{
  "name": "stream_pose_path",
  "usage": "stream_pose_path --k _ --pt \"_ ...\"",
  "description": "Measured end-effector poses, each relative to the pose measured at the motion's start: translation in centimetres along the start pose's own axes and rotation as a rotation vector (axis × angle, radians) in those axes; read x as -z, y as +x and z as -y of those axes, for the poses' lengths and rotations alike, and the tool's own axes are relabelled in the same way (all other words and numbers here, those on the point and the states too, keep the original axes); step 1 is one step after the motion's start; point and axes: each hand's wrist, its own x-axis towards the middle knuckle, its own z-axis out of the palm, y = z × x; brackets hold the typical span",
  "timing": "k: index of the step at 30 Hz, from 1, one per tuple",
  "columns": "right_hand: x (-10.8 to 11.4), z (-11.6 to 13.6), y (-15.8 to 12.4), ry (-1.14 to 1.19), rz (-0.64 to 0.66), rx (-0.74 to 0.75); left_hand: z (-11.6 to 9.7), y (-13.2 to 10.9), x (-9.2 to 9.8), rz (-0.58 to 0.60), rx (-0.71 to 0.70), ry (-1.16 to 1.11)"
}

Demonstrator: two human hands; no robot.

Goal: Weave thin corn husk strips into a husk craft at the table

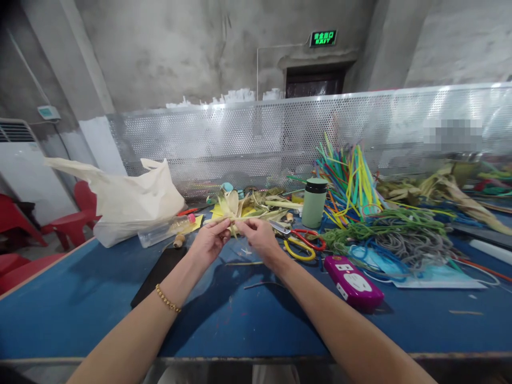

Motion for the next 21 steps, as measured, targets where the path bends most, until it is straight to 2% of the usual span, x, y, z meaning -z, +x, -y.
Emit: stream_pose_path --k 2,5,12,21 --pt "-0.10 -0.11 0.07 0.171 -0.049 -0.096 0.16 -0.10 -0.02 0.011 -0.007 0.037" --pt "-0.18 -0.51 0.28 0.242 -0.089 -0.122 0.52 -0.20 -0.08 0.035 -0.008 0.065" --pt "-0.24 -0.32 0.14 0.123 -0.149 -0.008 0.66 -0.37 -0.26 0.067 0.039 0.047" --pt "-0.40 -0.92 0.18 0.059 -0.205 0.049 0.45 -0.27 -0.25 0.045 0.037 0.029"
